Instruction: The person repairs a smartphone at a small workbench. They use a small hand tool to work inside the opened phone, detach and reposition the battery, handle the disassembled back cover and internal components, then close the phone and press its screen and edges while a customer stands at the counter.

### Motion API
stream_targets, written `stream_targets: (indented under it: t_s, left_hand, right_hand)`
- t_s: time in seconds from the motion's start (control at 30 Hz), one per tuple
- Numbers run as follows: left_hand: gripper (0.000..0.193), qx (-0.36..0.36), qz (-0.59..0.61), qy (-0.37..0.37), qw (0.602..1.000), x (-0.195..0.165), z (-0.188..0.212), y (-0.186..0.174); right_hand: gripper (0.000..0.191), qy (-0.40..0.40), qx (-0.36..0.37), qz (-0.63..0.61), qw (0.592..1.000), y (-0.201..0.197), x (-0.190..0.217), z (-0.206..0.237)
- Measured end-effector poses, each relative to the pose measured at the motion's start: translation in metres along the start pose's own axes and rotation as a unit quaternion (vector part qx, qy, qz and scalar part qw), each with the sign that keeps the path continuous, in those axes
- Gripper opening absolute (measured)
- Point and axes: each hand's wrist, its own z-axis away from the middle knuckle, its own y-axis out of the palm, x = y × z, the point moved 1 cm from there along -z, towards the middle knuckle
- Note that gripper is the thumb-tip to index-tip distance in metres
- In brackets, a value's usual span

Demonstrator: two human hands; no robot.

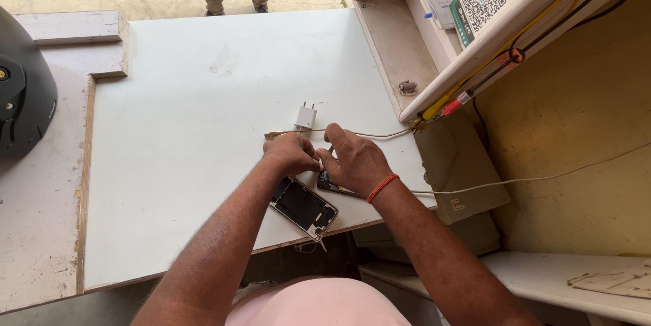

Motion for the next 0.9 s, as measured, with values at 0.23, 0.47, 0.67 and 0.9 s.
stream_targets:
  t_s: [0.23, 0.47, 0.67, 0.9]
  left_hand:
    - [0.03, -0.002, 0.002, 0.007, 1.0, 0.001, -0.001, 0.0]
    - [0.028, 0.002, 0.008, 0.004, 1.0, 0.001, 0.001, -0.001]
    - [0.028, -0.001, 0.003, 0.006, 1.0, 0.0, 0.006, -0.004]
    - [0.03, 0.004, 0.002, 0.001, 1.0, 0.0, 0.007, -0.005]
  right_hand:
    - [0.022, 0.045, 0.059, 0.071, 0.995, 0.003, -0.001, 0.004]
    - [0.017, -0.024, 0.008, -0.054, 0.998, 0.004, -0.004, 0.007]
    - [0.023, -0.038, -0.034, -0.079, 0.996, 0.004, -0.009, 0.003]
    - [0.023, -0.019, -0.013, -0.053, 0.998, 0.002, -0.013, 0.003]
